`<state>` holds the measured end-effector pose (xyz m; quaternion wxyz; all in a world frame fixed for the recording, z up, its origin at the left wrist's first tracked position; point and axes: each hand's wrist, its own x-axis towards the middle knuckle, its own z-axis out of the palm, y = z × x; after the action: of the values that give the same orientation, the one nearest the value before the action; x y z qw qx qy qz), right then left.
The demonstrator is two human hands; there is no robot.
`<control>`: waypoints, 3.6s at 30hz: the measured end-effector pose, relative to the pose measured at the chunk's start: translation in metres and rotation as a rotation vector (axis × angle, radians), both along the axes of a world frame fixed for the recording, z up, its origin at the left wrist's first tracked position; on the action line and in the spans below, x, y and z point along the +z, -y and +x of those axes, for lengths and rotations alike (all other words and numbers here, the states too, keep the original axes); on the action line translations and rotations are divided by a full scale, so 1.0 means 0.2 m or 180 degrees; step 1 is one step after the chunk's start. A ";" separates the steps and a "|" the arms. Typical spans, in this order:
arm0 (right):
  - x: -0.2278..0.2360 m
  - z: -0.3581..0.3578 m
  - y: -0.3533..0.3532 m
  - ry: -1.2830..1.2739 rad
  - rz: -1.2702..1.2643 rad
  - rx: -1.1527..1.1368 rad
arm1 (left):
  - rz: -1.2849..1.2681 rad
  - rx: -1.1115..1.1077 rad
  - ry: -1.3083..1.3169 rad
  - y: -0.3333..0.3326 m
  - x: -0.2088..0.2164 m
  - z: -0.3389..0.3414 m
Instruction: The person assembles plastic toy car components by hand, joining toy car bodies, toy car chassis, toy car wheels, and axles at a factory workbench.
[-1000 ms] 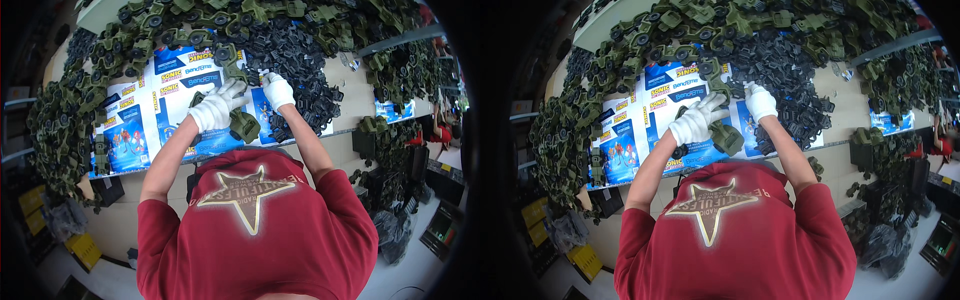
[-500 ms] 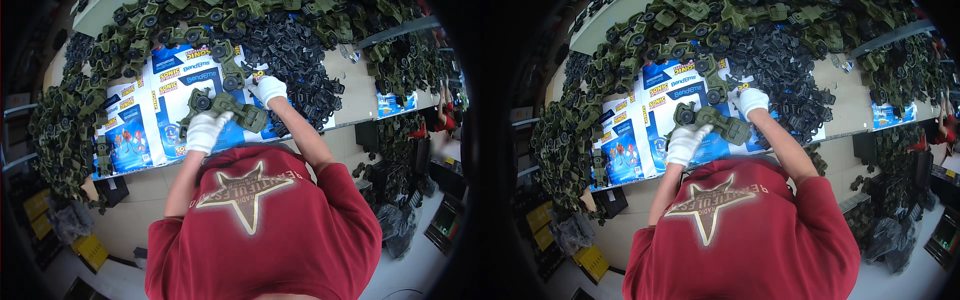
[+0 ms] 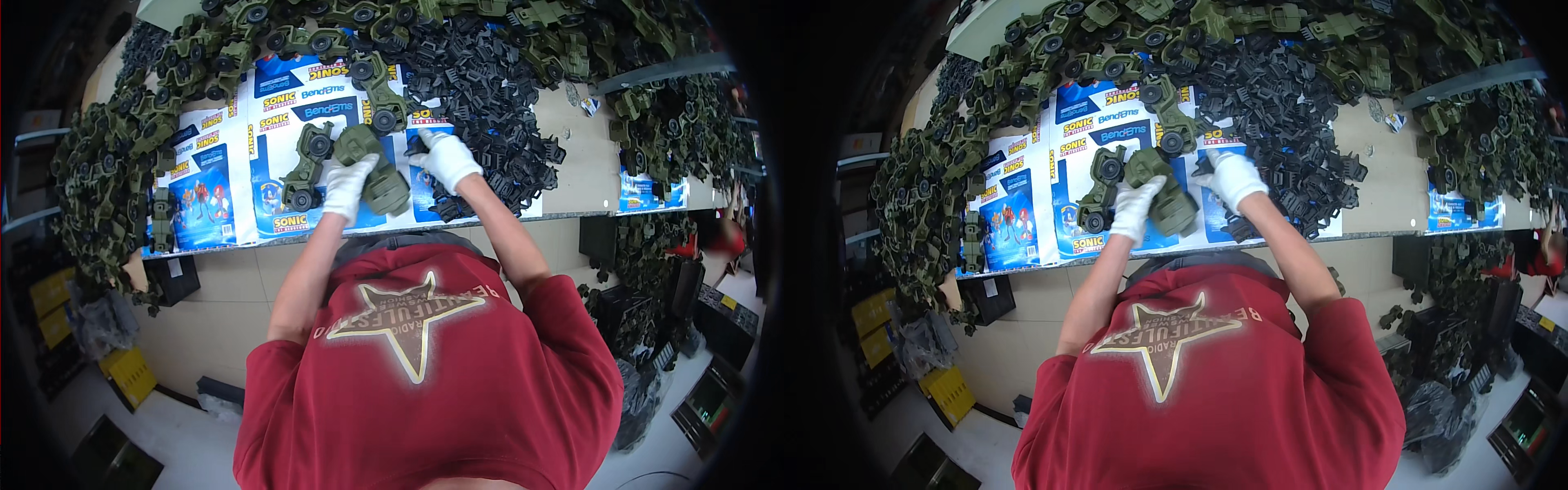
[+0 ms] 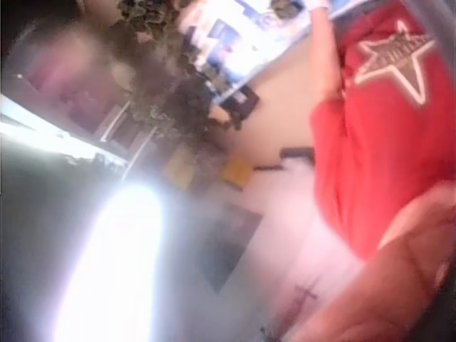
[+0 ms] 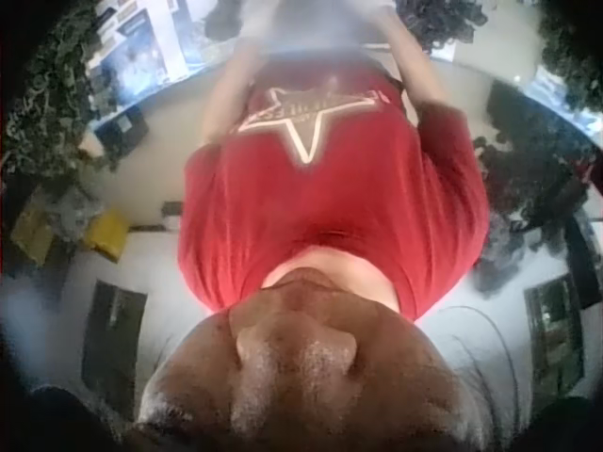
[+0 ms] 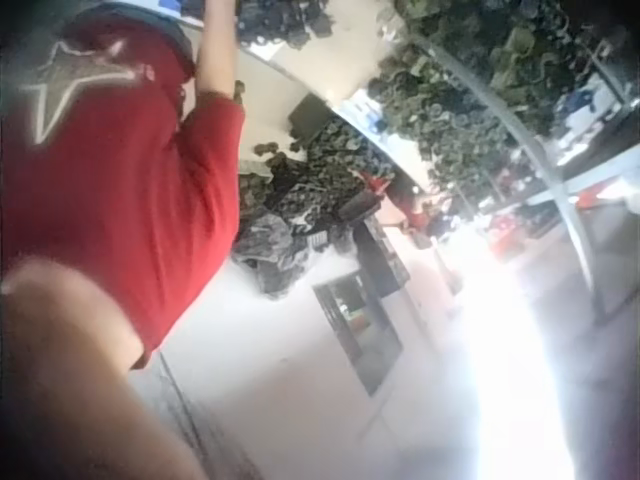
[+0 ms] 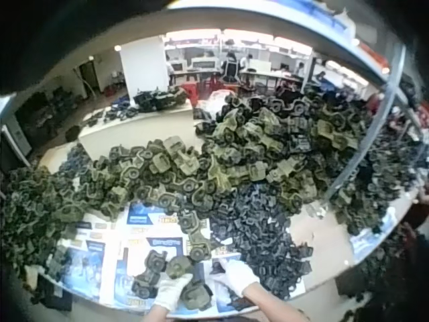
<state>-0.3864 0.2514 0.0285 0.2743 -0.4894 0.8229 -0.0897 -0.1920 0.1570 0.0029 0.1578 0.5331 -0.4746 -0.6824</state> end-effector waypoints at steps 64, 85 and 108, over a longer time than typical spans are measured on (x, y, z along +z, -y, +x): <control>0.34 0.15 -0.64 0.5953 -0.2129 -0.3175 | -0.2197 -0.1404 -0.0615 -0.01 0.46 -0.07; 0.12 -0.16 -0.18 0.1535 -0.1207 -0.1498 | -0.1758 -0.1735 0.1261 0.46 0.07 0.30; -0.23 -0.26 0.26 -0.1897 -0.0949 0.0549 | -0.1570 -0.1291 0.1719 0.52 0.16 0.50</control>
<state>-0.4376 0.1993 -0.0179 -0.0462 -0.5966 0.8003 -0.0386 -0.0928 0.0531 0.0348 0.0130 0.5349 -0.7435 -0.4012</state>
